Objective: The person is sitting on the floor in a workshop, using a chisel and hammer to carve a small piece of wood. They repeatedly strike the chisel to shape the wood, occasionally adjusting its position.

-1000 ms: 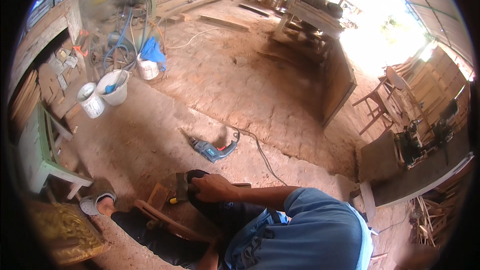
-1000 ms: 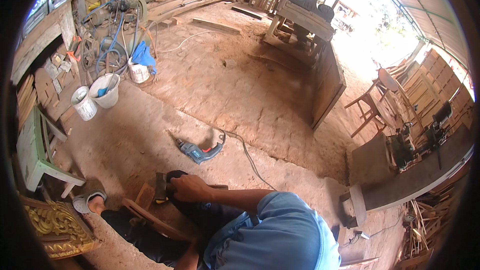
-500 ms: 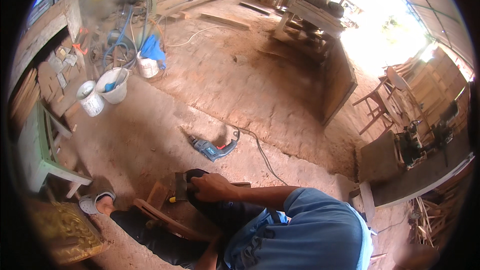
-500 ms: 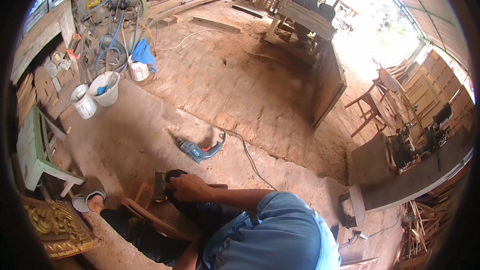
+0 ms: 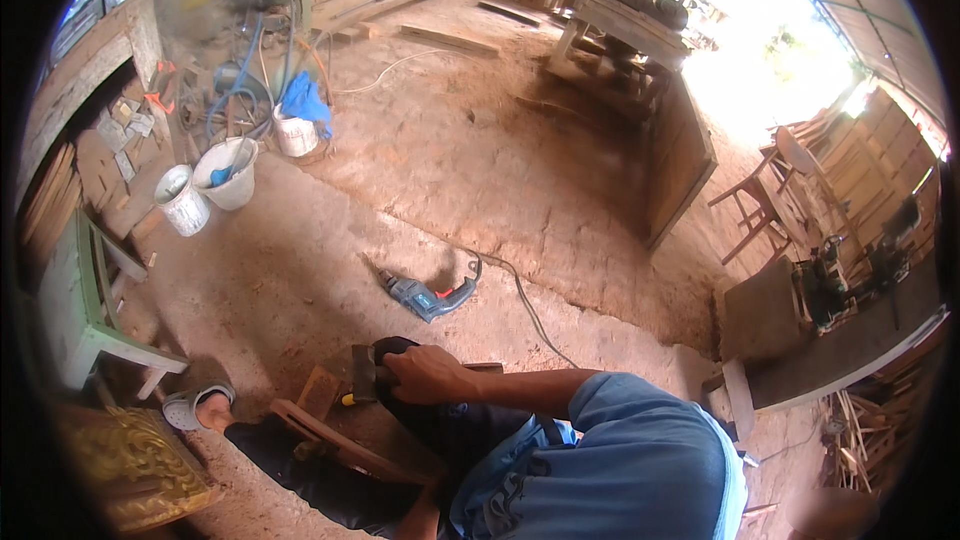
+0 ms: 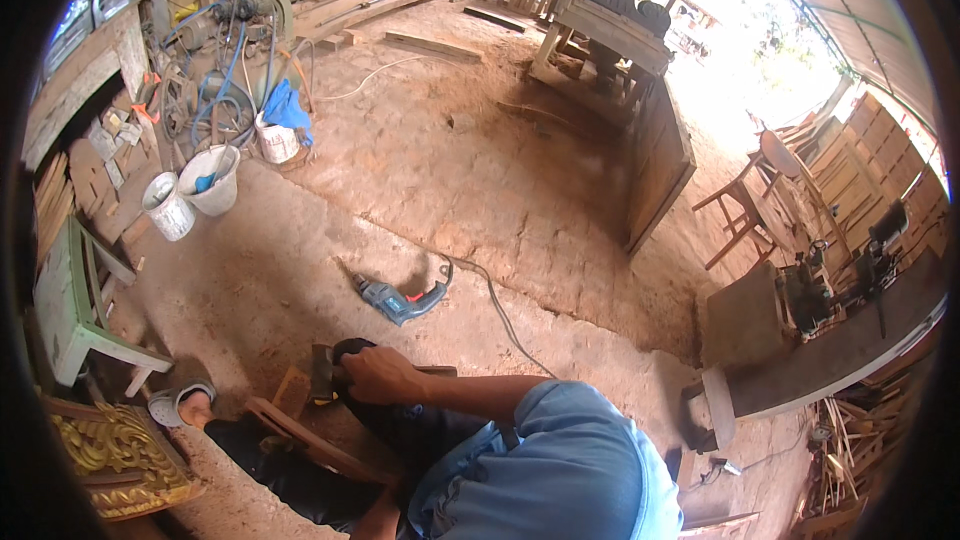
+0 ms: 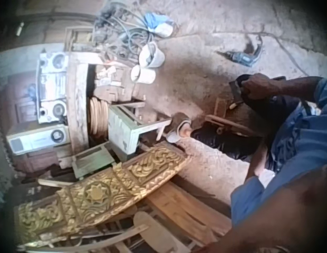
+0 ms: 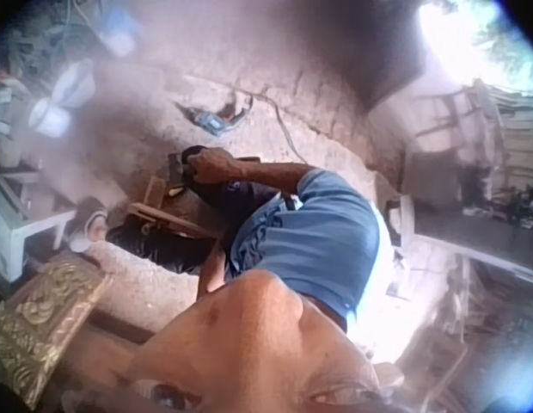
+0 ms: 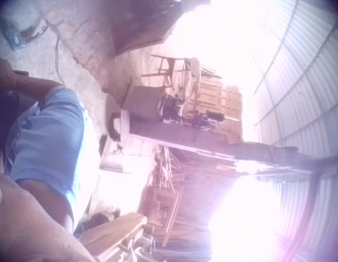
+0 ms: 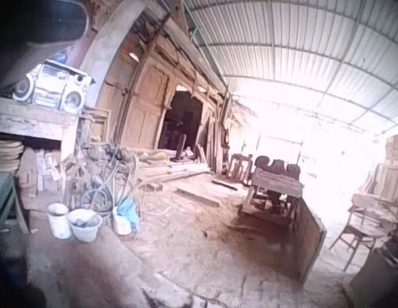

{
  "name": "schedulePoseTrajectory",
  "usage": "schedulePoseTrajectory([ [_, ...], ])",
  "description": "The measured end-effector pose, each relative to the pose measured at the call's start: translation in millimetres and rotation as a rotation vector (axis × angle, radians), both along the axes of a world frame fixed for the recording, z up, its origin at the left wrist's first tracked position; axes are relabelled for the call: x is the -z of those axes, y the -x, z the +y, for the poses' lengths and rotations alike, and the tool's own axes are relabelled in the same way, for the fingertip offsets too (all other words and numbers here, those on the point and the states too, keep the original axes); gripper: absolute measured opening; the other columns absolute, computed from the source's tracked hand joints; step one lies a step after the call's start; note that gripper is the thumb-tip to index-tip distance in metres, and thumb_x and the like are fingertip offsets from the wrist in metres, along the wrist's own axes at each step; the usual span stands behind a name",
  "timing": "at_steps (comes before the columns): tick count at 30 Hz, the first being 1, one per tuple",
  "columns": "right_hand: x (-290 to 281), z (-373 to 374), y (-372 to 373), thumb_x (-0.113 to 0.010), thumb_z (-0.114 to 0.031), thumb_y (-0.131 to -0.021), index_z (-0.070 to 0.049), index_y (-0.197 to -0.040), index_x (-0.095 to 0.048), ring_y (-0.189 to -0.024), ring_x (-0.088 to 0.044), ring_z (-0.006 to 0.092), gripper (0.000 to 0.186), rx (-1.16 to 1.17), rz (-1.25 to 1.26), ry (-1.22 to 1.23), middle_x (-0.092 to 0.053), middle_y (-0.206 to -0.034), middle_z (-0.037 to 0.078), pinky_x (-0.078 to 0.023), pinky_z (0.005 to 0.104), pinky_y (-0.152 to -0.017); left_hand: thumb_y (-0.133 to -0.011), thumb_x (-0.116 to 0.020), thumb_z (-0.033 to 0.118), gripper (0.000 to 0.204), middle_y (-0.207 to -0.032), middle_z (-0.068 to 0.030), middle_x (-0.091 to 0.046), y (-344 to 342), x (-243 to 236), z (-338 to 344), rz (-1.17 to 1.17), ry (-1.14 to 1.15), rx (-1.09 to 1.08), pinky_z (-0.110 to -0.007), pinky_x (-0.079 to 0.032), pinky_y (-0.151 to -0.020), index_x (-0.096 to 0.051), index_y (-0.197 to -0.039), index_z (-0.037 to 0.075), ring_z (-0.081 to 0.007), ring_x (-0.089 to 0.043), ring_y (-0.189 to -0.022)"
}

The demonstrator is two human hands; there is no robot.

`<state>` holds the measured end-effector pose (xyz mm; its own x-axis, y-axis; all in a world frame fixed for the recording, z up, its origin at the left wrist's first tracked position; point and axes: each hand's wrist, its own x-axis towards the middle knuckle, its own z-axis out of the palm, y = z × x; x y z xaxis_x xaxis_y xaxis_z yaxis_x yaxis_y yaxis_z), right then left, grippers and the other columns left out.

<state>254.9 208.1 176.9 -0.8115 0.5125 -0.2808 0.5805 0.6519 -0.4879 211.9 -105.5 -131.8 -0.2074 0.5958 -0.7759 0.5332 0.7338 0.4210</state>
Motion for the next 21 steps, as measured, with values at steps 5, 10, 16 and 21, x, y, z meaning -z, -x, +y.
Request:
schedulePoseTrajectory([
  [5,3,1,-1,-0.066,-0.026,-0.082,-0.002,-0.102,-0.066,-0.081,-0.069,0.0436,0.031,-0.001,0.022,-0.007,-0.07,-0.082,0.024,-0.054,0.0527,-0.073,-0.094,-0.063,0.045,0.043,-0.091,-0.0208,-0.069,-1,-1,0,-0.005,-0.001,0.006,-0.049,-0.054,-0.074,-0.069,-0.103,0.004,-0.0339,-0.07,-0.085],
  [10,3,3,-2,-0.066,-0.026,-0.083,-0.002,-0.101,-0.065,-0.081,-0.069,0.0433,0.03,0.011,0.009,0.007,-0.07,-0.082,0.024,-0.054,0.0526,-0.073,-0.094,-0.063,0.046,0.043,-0.09,-0.0206,-0.069,-3,1,4,-0.01,-0.011,0.016,-0.048,-0.054,-0.074,-0.068,-0.103,0.004,-0.0335,-0.07,-0.084],
  [16,-4,-1,1,-0.066,-0.023,-0.08,-0.001,-0.097,-0.068,-0.082,-0.07,0.0437,0.028,0.024,0.025,0.013,-0.07,-0.082,0.025,-0.055,0.0528,-0.074,-0.094,-0.063,0.047,0.044,-0.09,-0.0205,-0.069,-8,4,2,-0.013,-0.016,0.018,-0.048,-0.054,-0.073,-0.068,-0.103,0.004,-0.033,-0.07,-0.084],
  [21,-9,-5,2,-0.065,-0.021,-0.079,-0.001,-0.096,-0.069,-0.083,-0.07,0.0438,0.026,0.046,0.035,0.015,-0.07,-0.083,0.025,-0.056,0.0532,-0.076,-0.093,-0.063,0.048,0.045,-0.089,-0.0204,-0.069,-12,1,15,-0.031,-0.045,0.044,-0.048,-0.054,-0.073,-0.068,-0.103,0.004,-0.0326,-0.07,-0.083],
])
